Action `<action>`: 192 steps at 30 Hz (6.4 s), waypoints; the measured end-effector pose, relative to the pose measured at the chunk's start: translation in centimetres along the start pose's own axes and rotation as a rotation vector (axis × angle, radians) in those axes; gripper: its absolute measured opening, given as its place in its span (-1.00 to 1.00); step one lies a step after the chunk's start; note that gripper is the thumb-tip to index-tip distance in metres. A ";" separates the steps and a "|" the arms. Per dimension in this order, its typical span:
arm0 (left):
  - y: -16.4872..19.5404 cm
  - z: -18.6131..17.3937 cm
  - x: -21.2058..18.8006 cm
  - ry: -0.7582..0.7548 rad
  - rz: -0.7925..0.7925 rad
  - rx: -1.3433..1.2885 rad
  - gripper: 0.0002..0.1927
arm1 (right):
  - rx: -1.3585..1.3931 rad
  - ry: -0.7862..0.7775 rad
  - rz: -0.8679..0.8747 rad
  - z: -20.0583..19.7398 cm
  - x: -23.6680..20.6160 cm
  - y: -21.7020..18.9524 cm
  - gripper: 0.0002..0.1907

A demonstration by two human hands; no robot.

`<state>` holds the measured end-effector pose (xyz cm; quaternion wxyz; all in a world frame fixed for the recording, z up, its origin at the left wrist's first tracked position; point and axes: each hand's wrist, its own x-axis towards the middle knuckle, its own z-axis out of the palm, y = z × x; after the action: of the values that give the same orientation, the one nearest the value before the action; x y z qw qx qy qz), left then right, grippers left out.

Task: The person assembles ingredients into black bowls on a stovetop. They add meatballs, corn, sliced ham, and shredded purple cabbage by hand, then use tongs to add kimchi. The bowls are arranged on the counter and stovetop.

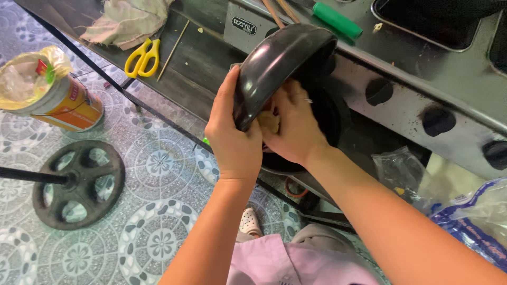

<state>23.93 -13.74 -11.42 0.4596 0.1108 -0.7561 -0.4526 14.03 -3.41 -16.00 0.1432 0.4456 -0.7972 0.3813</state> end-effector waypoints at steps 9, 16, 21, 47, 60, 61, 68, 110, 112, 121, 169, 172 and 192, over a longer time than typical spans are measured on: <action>-0.2 -0.5 0.1 -0.008 0.039 0.058 -0.24 | -0.401 -0.119 0.033 0.5 -1.2 0.8 -0.69; 0.3 -0.1 -0.2 0.014 -0.178 0.039 -0.34 | -0.063 0.093 0.042 -1.1 0.3 1.6 -0.54; 0.5 -0.2 -0.2 0.040 -0.021 0.063 -0.30 | -0.266 -0.075 0.015 1.4 2.1 1.8 -0.54; 4.4 1.1 2.0 0.292 -0.203 -0.379 -0.40 | 0.515 0.245 0.545 -4.4 -2.8 -1.6 -0.69; 20.1 15.6 -1.5 0.039 -0.819 -0.826 -0.40 | 1.124 0.854 0.885 -22.8 -4.3 -1.5 -0.55; 20.9 17.3 -2.2 -0.032 -0.824 -0.804 -0.39 | 1.093 0.945 0.913 -24.3 -5.0 -0.2 -0.54; 23.4 29.0 -4.6 -0.454 -0.740 -0.497 -0.52 | 0.722 0.964 0.993 -35.5 -8.2 10.0 -0.67; 9.0 17.9 2.5 -0.277 -0.988 -0.617 -0.75 | 0.981 0.599 1.330 -22.6 8.8 21.6 -0.50; 9.1 17.9 2.5 -0.273 -0.976 -0.607 -0.76 | 1.027 0.592 1.358 -22.3 9.2 24.2 -0.57; 8.3 17.7 4.2 -0.224 -0.835 -0.591 -0.80 | 0.940 0.807 1.261 -21.1 7.8 22.1 -0.59; 49.8 43.8 -34.0 -1.034 -0.771 -0.579 -0.61 | 0.604 1.115 1.426 -70.8 -49.5 7.2 -0.66; 49.7 50.0 -33.3 -0.992 -0.690 -0.590 -0.67 | 0.657 1.067 1.390 -73.4 -49.1 13.3 -0.67; 44.8 67.5 -34.1 -0.586 -0.175 -0.029 -0.29 | 0.476 0.947 1.284 -76.9 -47.2 27.8 -0.57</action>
<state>0.22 70.81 -7.82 0.1829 0.0337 -0.8375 -0.5139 9.18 90.23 -4.84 0.1202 -0.2848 -0.6498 0.6944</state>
